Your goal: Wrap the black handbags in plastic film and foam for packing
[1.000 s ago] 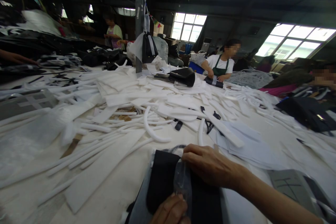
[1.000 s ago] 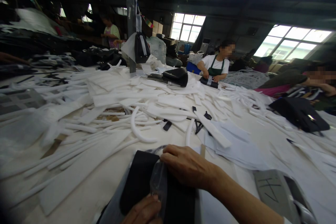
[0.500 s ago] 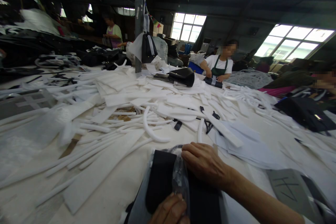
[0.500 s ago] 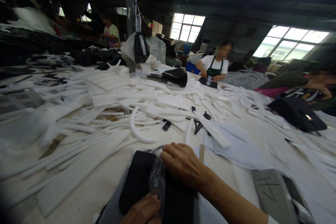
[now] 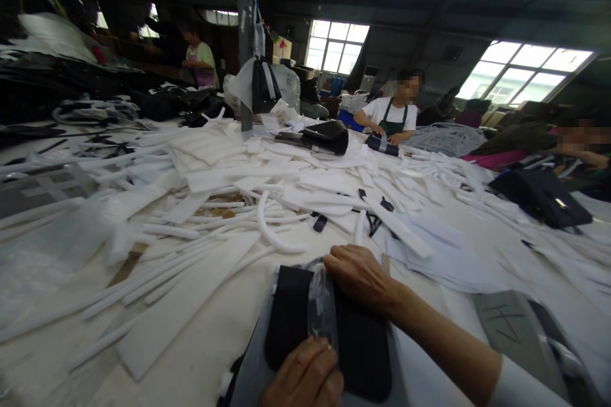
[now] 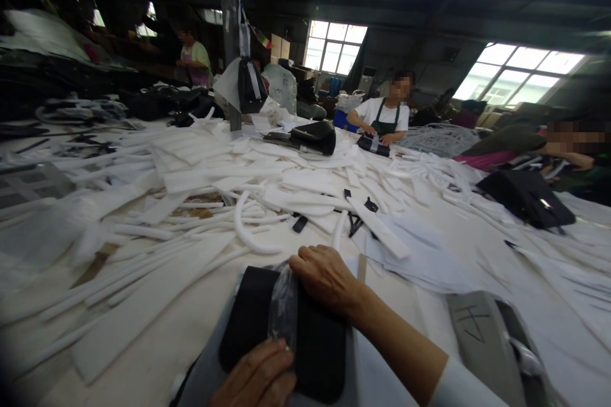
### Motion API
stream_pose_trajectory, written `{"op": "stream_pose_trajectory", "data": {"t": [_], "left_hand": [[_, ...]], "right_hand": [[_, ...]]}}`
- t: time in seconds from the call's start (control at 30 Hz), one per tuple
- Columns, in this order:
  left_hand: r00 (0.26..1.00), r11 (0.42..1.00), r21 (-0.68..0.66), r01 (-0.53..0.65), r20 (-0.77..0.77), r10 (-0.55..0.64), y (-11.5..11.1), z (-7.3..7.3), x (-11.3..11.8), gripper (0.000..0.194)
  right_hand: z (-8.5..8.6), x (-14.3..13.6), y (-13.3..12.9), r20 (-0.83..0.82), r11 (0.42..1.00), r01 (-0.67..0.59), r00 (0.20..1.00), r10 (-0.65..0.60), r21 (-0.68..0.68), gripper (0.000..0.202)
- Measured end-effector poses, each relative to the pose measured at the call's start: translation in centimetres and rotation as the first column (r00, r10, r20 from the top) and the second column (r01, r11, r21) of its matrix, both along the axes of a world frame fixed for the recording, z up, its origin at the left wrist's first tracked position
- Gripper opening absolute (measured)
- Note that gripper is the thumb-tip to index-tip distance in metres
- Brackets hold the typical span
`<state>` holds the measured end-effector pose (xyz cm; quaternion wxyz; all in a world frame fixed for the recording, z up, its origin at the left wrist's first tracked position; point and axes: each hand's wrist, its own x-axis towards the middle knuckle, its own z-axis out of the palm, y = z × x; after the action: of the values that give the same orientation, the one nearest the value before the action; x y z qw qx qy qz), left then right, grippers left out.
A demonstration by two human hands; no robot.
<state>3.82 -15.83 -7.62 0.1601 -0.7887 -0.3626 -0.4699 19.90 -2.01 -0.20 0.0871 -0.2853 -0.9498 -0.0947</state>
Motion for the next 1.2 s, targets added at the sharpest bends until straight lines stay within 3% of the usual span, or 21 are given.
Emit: {"op": "stream_pose_trajectory", "data": {"t": [0.07,0.13,0.23,0.33,0.43,0.53,0.67,0.83,0.97,1.07,1.2], "left_hand": [[1.000,1.000,0.000,0.002,0.003,-0.002,-0.1,0.6,-0.2,0.026],[1.000,0.999,-0.045,0.022,0.002,-0.022,-0.6,1.1,-0.3,0.025],[0.997,0.978,-0.195,0.073,0.016,-0.072,-1.4,1.9,-0.5,0.023],[0.992,0.945,-0.304,0.122,0.022,-0.121,-1.9,2.4,-0.4,0.022],[0.987,0.922,-0.356,0.153,0.000,-0.163,-1.9,2.4,-0.3,0.021],[0.985,0.920,-0.363,0.150,-0.022,-0.170,-2.0,2.3,-0.3,0.019],[0.979,0.926,-0.343,0.159,-0.067,-0.192,-2.0,2.3,-0.4,0.021],[0.972,0.935,-0.302,0.186,-0.081,-0.220,-2.0,1.9,-0.4,0.022],[0.972,0.940,-0.278,0.199,-0.064,-0.225,-2.1,1.7,-0.5,0.022],[0.974,0.934,-0.298,0.198,-0.045,-0.220,-2.2,1.8,-0.6,0.022],[0.975,0.929,-0.313,0.199,-0.032,-0.220,-2.1,1.8,-0.5,0.014]], "right_hand": [[0.6,0.5,0.5,0.047,0.999,-0.034,0.998,0.033,0.009,0.015],[1.6,1.6,0.5,0.038,0.998,-0.060,0.998,0.058,0.027,0.028],[3.3,3.9,-2.0,-0.067,0.998,0.011,0.998,-0.007,0.058,0.034],[4.1,6.1,-8.2,-0.205,0.996,0.087,0.975,-0.088,-0.015,0.023],[3.9,7.1,-16.8,-0.261,0.978,0.044,0.961,-0.098,-0.205,0.018],[2.2,7.8,-25.2,-0.211,0.933,-0.029,0.976,-0.051,-0.359,0.021],[-1.3,8.7,-31.6,0.025,0.972,-0.013,0.999,0.020,-0.235,0.036],[-4.5,6.9,-32.6,0.019,0.996,0.087,0.996,-0.086,-0.029,0.042],[-5.3,3.7,-30.5,-0.179,0.998,0.020,0.984,-0.009,0.057,0.035],[-5.1,1.9,-29.2,-0.349,0.999,-0.054,0.936,0.048,-0.007,0.028],[-4.2,0.3,-30.1,-0.469,0.956,-0.100,0.882,-0.043,-0.275,0.024]]}}
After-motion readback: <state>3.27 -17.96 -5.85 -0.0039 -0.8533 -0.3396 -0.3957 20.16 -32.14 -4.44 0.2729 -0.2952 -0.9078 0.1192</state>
